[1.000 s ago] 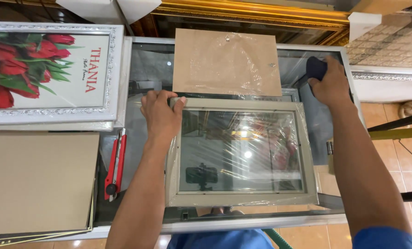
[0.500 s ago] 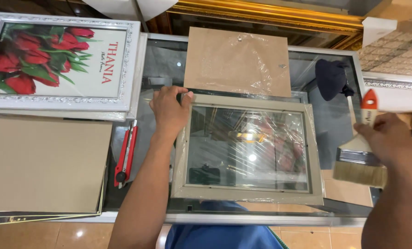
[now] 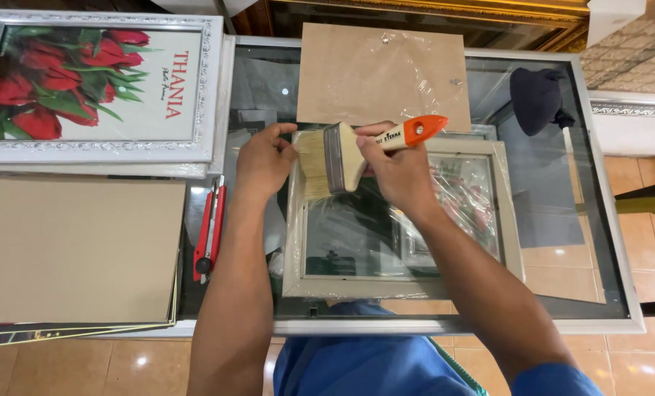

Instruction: Cleaning a glass frame, inserting a floral print, and securing the backing board.

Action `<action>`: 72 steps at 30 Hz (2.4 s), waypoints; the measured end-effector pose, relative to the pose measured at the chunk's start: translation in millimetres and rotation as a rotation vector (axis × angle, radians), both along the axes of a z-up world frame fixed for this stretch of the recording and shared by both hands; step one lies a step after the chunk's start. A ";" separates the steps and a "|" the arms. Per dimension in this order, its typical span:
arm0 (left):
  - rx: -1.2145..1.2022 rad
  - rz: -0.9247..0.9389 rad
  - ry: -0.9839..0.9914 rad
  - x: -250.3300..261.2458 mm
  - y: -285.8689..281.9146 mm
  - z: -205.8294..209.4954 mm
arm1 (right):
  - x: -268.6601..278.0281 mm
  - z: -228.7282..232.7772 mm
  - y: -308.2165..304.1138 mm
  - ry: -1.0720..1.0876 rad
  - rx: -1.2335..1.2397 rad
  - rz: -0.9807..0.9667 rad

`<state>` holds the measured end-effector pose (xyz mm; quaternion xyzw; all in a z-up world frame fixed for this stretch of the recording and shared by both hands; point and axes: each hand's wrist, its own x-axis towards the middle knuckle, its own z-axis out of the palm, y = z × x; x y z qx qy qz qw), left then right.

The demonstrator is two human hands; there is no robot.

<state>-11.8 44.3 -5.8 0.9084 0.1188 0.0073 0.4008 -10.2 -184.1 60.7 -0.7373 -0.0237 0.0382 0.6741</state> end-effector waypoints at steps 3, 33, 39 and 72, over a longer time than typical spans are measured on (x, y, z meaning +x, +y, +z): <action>-0.019 0.032 0.016 -0.8 -5.4 8.1 | 2.2 22.4 -45.7 -0.051 -0.286 -0.016; 0.028 -0.001 -0.040 -3.4 -13.2 15.3 | -88.3 -11.8 -374.7 -0.475 -0.849 -0.071; -0.013 0.010 -0.003 -5.2 -13.7 21.1 | -73.9 71.6 -231.4 0.168 -0.304 0.833; -0.027 -0.041 0.046 1.8 -2.4 -1.2 | 10.9 71.9 -115.1 0.209 -0.431 1.342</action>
